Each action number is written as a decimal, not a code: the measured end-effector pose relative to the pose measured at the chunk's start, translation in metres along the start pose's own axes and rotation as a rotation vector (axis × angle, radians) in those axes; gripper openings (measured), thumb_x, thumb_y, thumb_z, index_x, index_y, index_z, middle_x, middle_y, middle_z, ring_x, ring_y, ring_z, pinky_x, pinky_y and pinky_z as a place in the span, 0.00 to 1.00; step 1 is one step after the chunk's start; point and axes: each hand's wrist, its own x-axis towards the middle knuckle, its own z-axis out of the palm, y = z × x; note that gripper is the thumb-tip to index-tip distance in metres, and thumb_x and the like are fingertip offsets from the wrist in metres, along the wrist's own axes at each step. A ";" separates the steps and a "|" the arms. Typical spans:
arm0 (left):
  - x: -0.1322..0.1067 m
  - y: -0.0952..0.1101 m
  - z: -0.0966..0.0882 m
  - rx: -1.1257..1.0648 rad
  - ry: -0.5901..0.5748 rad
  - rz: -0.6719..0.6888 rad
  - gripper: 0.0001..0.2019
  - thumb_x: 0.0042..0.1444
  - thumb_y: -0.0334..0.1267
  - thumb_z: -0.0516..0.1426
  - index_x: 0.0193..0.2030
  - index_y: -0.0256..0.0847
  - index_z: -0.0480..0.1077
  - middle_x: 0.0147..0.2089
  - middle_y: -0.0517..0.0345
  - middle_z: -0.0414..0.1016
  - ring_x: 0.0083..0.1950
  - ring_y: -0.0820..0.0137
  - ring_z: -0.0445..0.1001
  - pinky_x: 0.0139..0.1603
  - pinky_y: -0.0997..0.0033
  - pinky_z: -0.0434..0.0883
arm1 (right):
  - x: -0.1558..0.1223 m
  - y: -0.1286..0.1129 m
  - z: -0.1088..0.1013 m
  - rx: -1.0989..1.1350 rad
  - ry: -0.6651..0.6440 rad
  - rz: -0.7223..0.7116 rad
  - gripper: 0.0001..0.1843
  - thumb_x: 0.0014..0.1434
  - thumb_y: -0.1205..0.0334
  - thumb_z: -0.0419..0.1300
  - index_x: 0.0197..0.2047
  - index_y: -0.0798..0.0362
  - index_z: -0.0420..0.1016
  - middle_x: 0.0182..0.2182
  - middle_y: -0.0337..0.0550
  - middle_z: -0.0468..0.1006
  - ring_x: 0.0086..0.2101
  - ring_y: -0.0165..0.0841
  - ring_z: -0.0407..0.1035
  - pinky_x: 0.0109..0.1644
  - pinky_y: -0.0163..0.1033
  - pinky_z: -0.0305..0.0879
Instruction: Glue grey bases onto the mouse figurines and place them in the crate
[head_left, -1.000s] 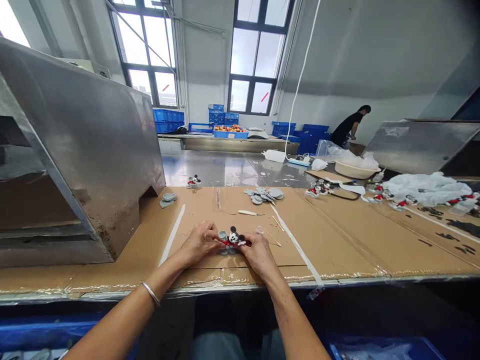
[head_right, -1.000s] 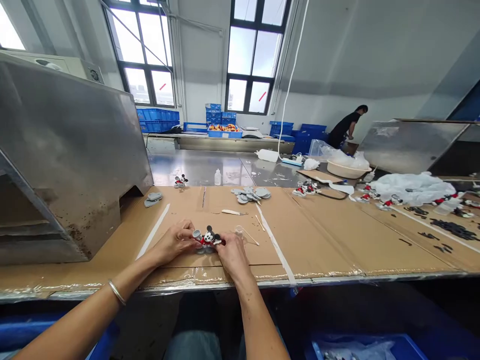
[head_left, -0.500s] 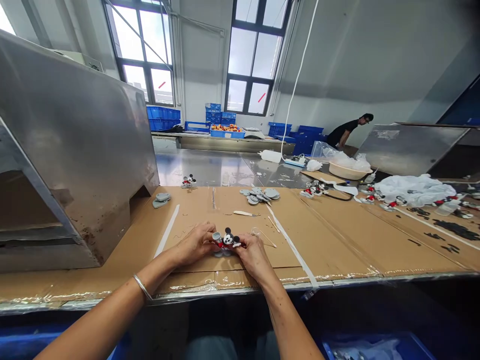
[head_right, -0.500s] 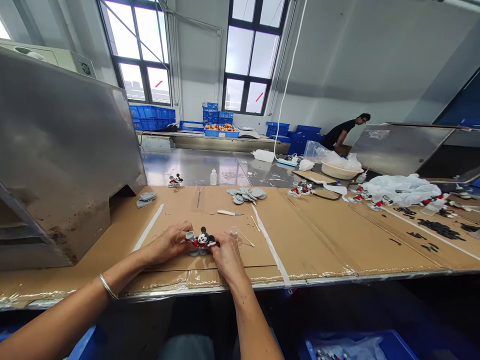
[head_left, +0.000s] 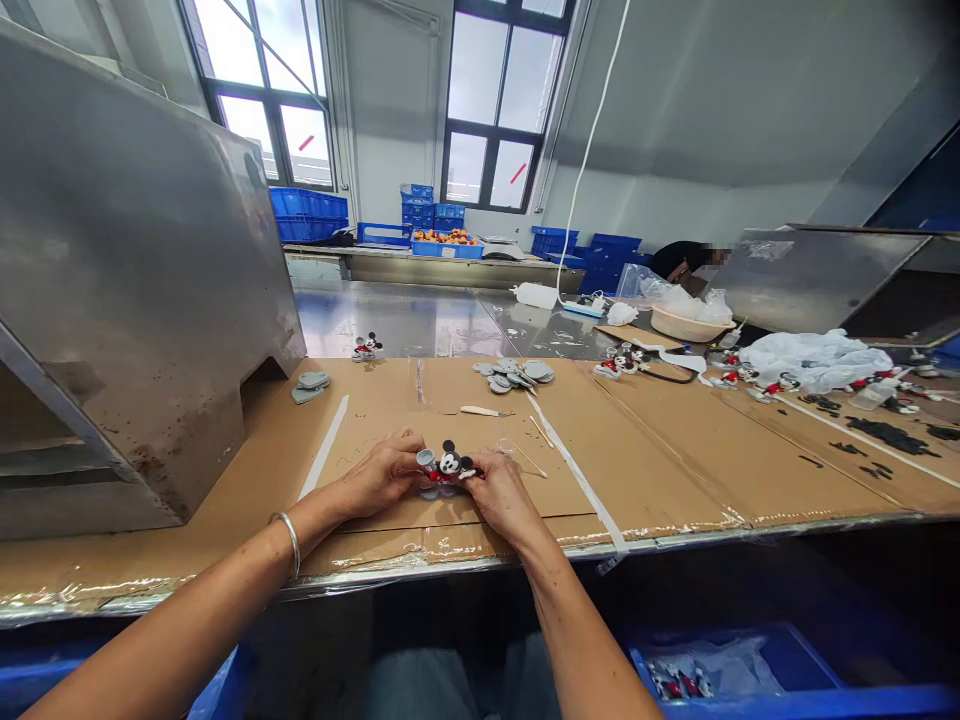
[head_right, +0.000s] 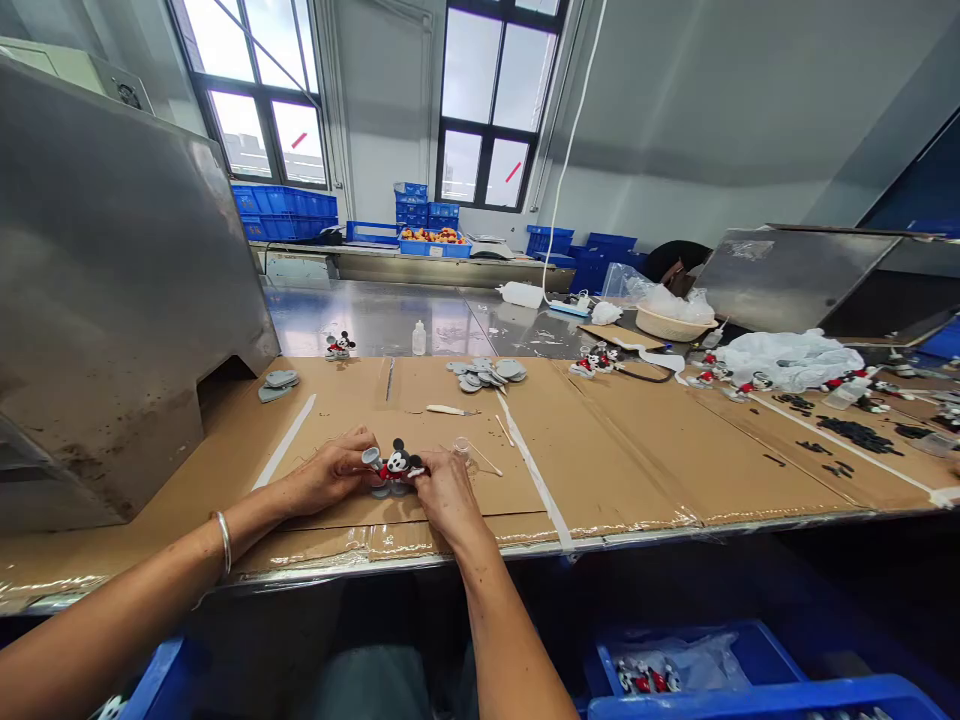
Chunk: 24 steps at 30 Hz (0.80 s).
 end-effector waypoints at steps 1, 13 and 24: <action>-0.001 0.000 0.000 -0.008 0.004 -0.012 0.11 0.62 0.37 0.53 0.36 0.44 0.77 0.34 0.56 0.67 0.40 0.65 0.63 0.43 0.65 0.61 | 0.000 0.000 0.000 0.001 0.000 -0.002 0.11 0.55 0.73 0.57 0.25 0.54 0.78 0.26 0.41 0.77 0.31 0.33 0.68 0.36 0.34 0.55; -0.003 0.002 0.001 -0.104 0.038 -0.153 0.10 0.59 0.42 0.57 0.30 0.45 0.76 0.31 0.61 0.64 0.37 0.68 0.64 0.39 0.68 0.62 | -0.009 -0.001 -0.001 0.067 0.034 -0.021 0.09 0.58 0.71 0.58 0.33 0.53 0.79 0.31 0.41 0.80 0.35 0.34 0.70 0.39 0.34 0.60; -0.004 0.002 0.002 -0.141 0.026 -0.188 0.09 0.59 0.41 0.58 0.30 0.46 0.77 0.31 0.61 0.64 0.38 0.67 0.64 0.40 0.68 0.61 | -0.018 -0.002 0.010 0.105 0.168 0.104 0.10 0.59 0.71 0.56 0.37 0.54 0.79 0.36 0.46 0.79 0.39 0.37 0.72 0.43 0.37 0.63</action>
